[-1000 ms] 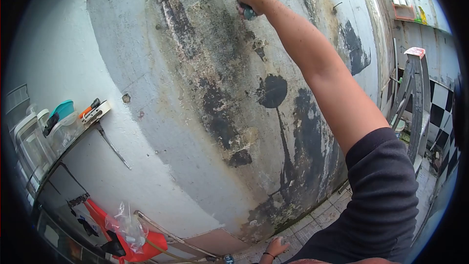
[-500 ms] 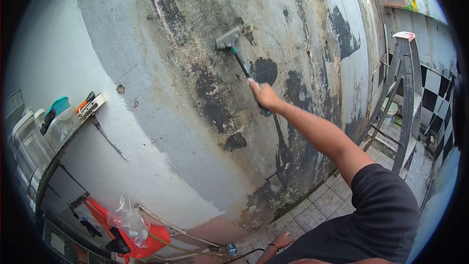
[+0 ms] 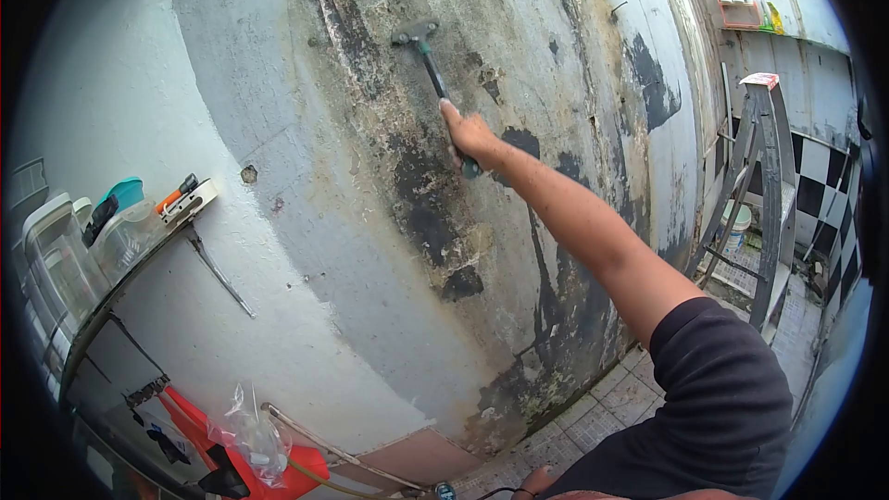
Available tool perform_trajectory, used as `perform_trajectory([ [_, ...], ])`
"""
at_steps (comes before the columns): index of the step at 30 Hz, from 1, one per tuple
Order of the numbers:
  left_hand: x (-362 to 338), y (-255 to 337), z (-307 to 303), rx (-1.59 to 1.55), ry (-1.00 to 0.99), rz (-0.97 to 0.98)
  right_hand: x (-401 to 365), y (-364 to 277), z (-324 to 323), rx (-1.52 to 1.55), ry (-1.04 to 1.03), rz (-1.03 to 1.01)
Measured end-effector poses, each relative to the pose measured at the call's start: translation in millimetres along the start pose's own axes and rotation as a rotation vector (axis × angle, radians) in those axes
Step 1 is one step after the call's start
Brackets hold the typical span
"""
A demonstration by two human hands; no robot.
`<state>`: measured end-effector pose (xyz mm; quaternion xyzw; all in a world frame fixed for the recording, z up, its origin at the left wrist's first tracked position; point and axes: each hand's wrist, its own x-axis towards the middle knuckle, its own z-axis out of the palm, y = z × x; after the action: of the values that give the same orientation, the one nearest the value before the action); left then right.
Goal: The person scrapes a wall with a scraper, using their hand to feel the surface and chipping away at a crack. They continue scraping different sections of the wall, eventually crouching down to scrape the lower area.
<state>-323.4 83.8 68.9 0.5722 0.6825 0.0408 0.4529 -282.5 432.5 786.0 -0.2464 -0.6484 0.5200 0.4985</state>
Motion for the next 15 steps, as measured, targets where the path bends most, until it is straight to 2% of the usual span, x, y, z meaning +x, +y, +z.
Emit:
perform_trajectory([
  [6,-6,3,-37,0.001,0.022,-0.023,47,-119,-15,0.012,-0.047,-0.077],
  [15,-1,-4,-86,-0.058,0.143,-0.121,119,-226,-26,0.025,0.014,-0.298],
])
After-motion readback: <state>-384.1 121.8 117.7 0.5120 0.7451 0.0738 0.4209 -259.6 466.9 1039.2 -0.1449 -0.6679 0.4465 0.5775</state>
